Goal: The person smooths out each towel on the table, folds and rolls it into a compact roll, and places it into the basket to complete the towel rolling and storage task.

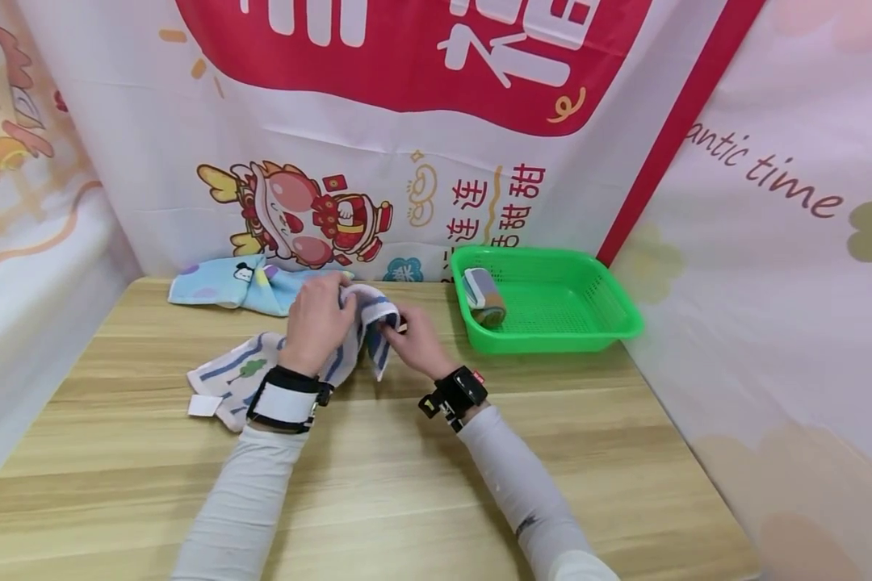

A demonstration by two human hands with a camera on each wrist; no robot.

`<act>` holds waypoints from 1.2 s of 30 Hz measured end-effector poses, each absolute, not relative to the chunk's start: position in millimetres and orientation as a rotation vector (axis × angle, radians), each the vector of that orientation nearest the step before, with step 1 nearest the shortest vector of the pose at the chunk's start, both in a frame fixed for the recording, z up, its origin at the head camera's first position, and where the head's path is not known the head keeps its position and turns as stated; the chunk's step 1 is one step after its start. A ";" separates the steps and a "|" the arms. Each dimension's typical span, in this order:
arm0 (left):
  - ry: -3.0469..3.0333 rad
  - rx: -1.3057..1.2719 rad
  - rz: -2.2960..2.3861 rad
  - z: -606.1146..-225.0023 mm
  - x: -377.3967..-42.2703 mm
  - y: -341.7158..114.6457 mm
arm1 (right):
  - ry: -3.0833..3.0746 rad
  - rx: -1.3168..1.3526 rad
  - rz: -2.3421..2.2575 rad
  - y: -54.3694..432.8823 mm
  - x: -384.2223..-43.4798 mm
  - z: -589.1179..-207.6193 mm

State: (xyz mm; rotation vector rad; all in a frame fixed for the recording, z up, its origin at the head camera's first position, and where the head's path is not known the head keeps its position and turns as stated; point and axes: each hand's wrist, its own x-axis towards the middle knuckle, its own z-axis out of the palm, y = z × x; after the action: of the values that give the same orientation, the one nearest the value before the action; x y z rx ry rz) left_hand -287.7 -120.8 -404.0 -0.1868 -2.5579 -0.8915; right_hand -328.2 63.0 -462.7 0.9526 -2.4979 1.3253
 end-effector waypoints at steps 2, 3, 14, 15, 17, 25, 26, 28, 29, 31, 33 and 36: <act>-2.547 -0.185 -0.902 -408.8 -284.4 -119.9 | -2.504 0.923 1.285 66.7 -330.2 -460.5; -2.547 -0.179 -0.904 -411.8 -282.1 -119.9 | -2.508 0.916 1.274 68.7 -331.2 -458.6; -2.862 -0.166 -0.888 -455.7 -244.3 -153.5 | -2.447 0.795 1.248 95.0 -340.1 -430.3; -2.897 -0.174 -0.872 -460.5 -239.2 -157.5 | -2.443 0.790 1.247 96.9 -340.9 -429.2; -2.942 -0.183 -0.822 -469.8 -228.9 -163.7 | -2.437 0.786 1.244 100.9 -342.2 -426.8; -3.013 -0.203 -0.640 -489.6 -202.1 -176.1 | -2.424 0.720 1.223 113.6 -344.3 -409.2; -3.008 -0.208 -0.626 -491.3 -201.2 -177.7 | -2.424 0.714 1.228 115.0 -344.3 -407.9; -2.991 -0.205 -0.609 -495.2 -200.6 -181.9 | -2.429 0.707 1.225 117.3 -344.6 -406.4; -2.978 -0.204 -0.605 -497.1 -200.3 -184.2 | -2.432 0.705 1.222 118.5 -344.8 -406.4; -2.960 -0.204 -0.608 -500.2 -200.6 -189.7 | -2.438 0.707 1.222 121.2 -345.4 -407.2; -2.939 -0.204 -0.603 -501.1 -202.3 -196.5 | -2.448 0.705 1.216 124.2 -346.7 -408.9; -2.909 -0.203 -0.581 -495.1 -209.1 -207.8 | -2.462 0.682 1.171 132.5 -350.0 -412.0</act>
State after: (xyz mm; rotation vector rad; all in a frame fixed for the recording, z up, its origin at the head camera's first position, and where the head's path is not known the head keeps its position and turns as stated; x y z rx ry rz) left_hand -209.1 -207.8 -495.1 -0.2032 -2.9086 -0.5810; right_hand -350.0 132.5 -412.0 0.6821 -2.4620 1.1715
